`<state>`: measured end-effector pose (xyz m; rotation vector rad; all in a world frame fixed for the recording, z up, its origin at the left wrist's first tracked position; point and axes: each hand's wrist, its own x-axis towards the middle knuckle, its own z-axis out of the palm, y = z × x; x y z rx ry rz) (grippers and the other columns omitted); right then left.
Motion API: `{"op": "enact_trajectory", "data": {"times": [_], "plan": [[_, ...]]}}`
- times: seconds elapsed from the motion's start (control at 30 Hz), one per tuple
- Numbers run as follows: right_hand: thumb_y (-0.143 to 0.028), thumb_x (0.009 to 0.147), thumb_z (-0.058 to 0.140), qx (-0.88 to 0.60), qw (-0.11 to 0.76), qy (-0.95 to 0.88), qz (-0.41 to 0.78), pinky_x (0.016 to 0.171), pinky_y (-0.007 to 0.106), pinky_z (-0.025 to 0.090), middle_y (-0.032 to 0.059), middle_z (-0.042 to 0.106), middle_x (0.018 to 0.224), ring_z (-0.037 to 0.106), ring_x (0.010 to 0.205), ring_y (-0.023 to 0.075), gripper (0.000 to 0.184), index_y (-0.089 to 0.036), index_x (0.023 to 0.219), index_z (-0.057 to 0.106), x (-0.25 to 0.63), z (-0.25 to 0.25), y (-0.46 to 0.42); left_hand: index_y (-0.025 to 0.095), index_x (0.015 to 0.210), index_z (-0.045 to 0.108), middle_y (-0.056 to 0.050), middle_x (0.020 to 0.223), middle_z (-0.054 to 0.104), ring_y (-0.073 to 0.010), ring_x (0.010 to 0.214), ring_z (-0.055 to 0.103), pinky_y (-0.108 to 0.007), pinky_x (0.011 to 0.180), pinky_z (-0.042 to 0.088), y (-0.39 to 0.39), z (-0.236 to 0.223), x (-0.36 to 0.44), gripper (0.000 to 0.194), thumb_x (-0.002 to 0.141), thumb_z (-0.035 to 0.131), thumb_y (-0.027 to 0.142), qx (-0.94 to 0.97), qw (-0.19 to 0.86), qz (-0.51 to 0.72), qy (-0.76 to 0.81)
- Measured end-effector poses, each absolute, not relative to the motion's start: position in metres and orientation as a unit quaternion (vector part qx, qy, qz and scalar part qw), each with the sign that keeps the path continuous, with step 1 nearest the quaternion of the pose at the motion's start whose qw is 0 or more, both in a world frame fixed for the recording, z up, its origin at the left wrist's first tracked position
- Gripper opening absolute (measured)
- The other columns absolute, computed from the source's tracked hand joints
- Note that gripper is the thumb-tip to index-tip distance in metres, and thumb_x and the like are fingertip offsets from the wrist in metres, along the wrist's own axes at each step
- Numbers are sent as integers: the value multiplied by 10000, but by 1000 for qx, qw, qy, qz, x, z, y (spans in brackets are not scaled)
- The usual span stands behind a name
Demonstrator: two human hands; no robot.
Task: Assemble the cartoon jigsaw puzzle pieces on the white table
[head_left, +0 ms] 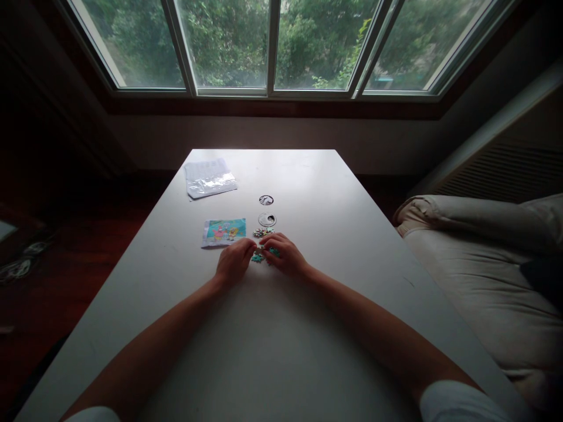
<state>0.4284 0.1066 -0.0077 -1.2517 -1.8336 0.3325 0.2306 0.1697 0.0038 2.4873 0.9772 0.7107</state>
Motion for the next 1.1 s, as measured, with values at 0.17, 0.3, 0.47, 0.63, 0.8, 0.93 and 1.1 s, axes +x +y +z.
{"op": "enact_trajectory", "data": {"times": [0.17,0.3,0.47,0.63,0.8,0.93,1.1], "plan": [[-276,938,620,-505,450,-718,163,965,395,510,53,727,1048,634,1063,220,70,-238,900,667,425,-2,104,243,971,640,-37,917,676,-196,848,621,-306,765,420,165,6,231,295,1049,396,389,889,162,252,347],[-261,934,619,-499,448,-723,164,961,394,510,48,732,1039,631,1065,223,56,-241,913,666,425,-3,104,250,960,645,-34,910,675,-193,852,626,-295,757,422,165,5,231,270,1040,420,375,886,167,253,350],[-282,939,626,-507,441,-728,134,955,387,503,53,729,1045,634,1049,221,58,-240,925,663,427,-9,105,250,959,652,-10,878,690,-172,788,631,-275,715,434,169,4,231,208,1013,469,334,877,214,260,342],[-320,971,605,-516,437,-731,90,939,389,488,62,725,1037,638,1014,219,100,-237,952,658,427,-8,103,232,960,689,4,807,691,-139,699,601,-243,667,432,168,6,234,181,967,569,368,862,270,278,326],[-296,978,593,-497,445,-741,80,905,381,492,54,723,1002,638,978,215,77,-242,961,645,426,-3,101,208,956,691,5,807,705,-123,688,606,-226,665,445,167,5,235,227,974,559,392,834,317,308,329],[-292,982,593,-509,444,-734,73,872,370,491,54,715,958,629,940,212,82,-241,942,642,426,-3,99,196,891,679,11,746,698,-122,663,620,-222,653,454,167,5,236,256,971,559,407,823,342,307,332],[-297,988,587,-519,424,-739,69,865,364,480,56,707,937,614,928,212,98,-236,940,646,427,-6,100,193,877,665,19,706,682,-119,634,614,-218,619,439,169,2,236,288,981,529,425,826,344,291,340]]}}
